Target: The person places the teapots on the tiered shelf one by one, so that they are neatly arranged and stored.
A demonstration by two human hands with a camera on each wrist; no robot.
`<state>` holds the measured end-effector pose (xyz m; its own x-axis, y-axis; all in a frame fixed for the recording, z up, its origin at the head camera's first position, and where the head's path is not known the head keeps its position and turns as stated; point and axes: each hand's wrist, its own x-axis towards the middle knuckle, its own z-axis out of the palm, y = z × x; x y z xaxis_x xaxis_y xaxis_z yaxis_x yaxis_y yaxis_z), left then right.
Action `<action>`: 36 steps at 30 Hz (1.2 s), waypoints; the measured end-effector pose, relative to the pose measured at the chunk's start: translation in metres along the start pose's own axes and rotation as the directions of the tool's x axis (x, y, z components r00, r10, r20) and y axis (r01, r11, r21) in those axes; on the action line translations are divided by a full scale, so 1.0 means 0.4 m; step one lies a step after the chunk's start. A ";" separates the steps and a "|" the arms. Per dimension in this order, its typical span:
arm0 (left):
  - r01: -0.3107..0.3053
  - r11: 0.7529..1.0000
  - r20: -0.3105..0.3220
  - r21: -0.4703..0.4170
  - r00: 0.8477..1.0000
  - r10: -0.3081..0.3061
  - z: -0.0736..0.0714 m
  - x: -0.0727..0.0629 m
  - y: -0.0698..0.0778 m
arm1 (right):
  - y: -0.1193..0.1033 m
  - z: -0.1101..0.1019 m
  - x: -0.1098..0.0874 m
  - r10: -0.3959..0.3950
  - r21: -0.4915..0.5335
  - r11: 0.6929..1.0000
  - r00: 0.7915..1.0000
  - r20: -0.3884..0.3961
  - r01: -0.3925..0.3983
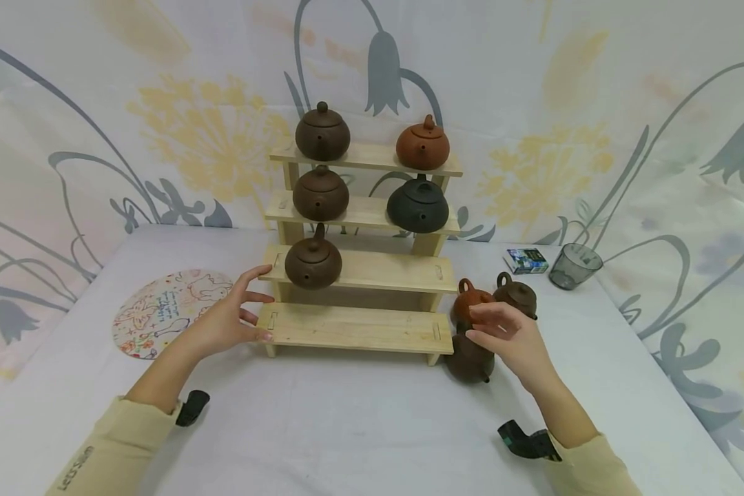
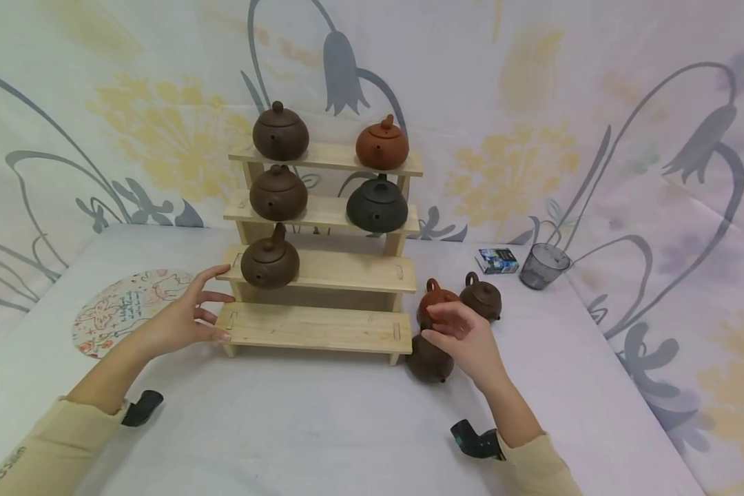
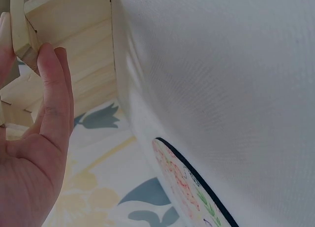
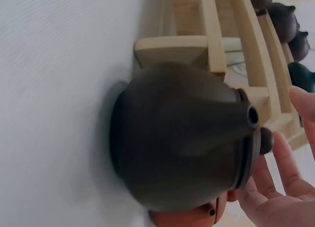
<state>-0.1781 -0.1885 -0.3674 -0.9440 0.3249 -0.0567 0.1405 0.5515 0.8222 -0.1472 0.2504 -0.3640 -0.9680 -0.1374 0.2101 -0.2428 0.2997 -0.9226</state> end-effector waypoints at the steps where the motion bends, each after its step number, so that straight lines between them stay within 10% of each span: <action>1: -0.003 1.000 0.000 -0.004 1.000 0.003 -0.001 0.000 0.001 | 0.004 -0.003 -0.002 0.005 -0.007 1.000 1.000 0.008 -0.005; 22: -0.004 1.000 0.001 0.001 1.000 0.004 0.000 0.000 0.002 | 0.069 -0.048 -0.021 0.243 -0.080 0.970 0.928 0.283 -0.230; 36: -0.008 1.000 0.009 0.008 1.000 0.008 0.000 -0.001 -0.002 | 0.047 -0.047 -0.023 0.221 -0.173 0.966 0.957 0.187 -0.189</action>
<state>-0.1781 -0.1892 -0.3680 -0.9401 0.3364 -0.0556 0.1503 0.5550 0.8182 -0.1441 0.2750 -0.3772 -0.9682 -0.2418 -0.0634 -0.0624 0.4793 -0.8754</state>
